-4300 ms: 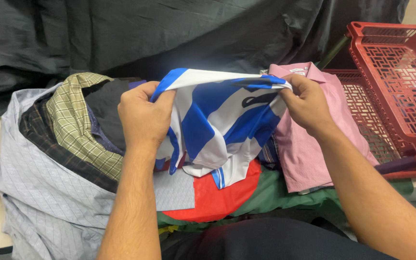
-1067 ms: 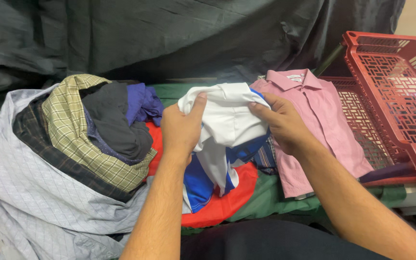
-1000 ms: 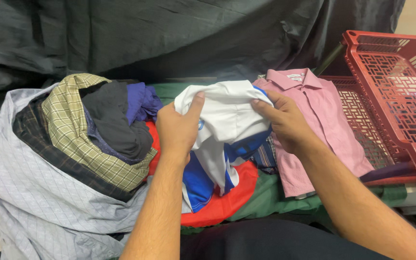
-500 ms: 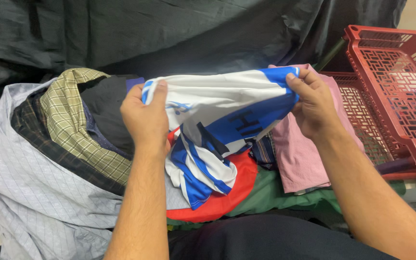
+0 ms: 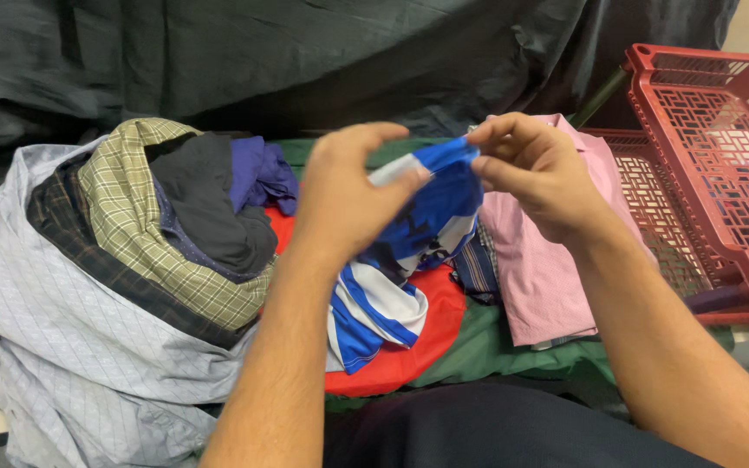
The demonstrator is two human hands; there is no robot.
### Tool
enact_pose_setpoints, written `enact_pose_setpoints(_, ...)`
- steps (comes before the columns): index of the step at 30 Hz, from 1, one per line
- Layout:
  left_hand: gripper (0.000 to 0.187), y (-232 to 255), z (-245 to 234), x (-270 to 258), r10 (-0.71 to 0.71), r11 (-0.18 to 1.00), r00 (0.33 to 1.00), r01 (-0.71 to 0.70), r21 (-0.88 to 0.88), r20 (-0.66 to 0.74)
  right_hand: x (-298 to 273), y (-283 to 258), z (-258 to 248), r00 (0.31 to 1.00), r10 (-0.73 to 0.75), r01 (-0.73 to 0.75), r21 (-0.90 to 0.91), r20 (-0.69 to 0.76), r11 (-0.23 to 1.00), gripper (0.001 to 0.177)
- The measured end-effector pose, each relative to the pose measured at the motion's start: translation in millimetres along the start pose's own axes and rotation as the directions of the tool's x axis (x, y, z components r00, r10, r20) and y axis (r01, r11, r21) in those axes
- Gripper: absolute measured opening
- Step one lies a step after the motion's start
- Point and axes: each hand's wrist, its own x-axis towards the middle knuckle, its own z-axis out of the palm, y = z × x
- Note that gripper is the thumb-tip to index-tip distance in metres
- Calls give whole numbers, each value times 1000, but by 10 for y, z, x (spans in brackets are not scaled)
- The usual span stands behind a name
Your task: The person folds a pink shirt, a blue and white striped t-shirt, and a grey striped shirt. They smooth each item, fold sleeves and sides, and stack the folded garments on a table.
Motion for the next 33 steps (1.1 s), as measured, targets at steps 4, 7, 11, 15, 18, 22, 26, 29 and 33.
enact_pose_setpoints(4, 33, 203, 155, -47, -175, 982, 952, 188, -28, 251, 11, -94, 142, 994, 40, -27, -123, 102, 992, 22)
enact_pose_setpoints(7, 25, 265, 137, -28, -261, 955, 928, 288, -66, 265, 29, -136, 196, 999, -17, 21, -125, 37, 992, 24)
enact_pose_setpoints(11, 21, 309, 103, 2, -283, 934, 939, 316, -168, 195, 25, -142, 234, 999, 8, -7, -26, 41, 1000, 29)
enact_pose_setpoints(15, 21, 334, 105, 58, -242, 933, 961, 269, -239, 136, -19, -28, 276, 990, 44, -38, -53, 130, 998, 26)
enact_pose_setpoints(18, 23, 359, 80, 77, -263, 945, 955, 283, -163, 136, -12, 20, 245, 994, 26, 0, -237, 105, 971, 19)
enact_pose_setpoints(22, 28, 381, 43, 34, -277, 944, 942, 304, -130, 192, -9, 42, 172, 994, -27, 30, -22, 103, 999, 15)
enact_pose_setpoints(26, 30, 402, 78, 41, -275, 945, 948, 297, -135, 163, -30, 17, 151, 992, -45, 45, 2, 115, 999, 13)
enact_pose_setpoints(29, 27, 398, 87, 78, -96, 971, 993, 107, -215, 64, -25, 34, 166, 995, 17, -11, -58, 102, 998, 22)
enact_pose_setpoints(33, 26, 422, 22, 148, -83, 955, 997, 76, -286, -11, -18, 130, 177, 998, 49, -34, -393, 27, 919, 29)
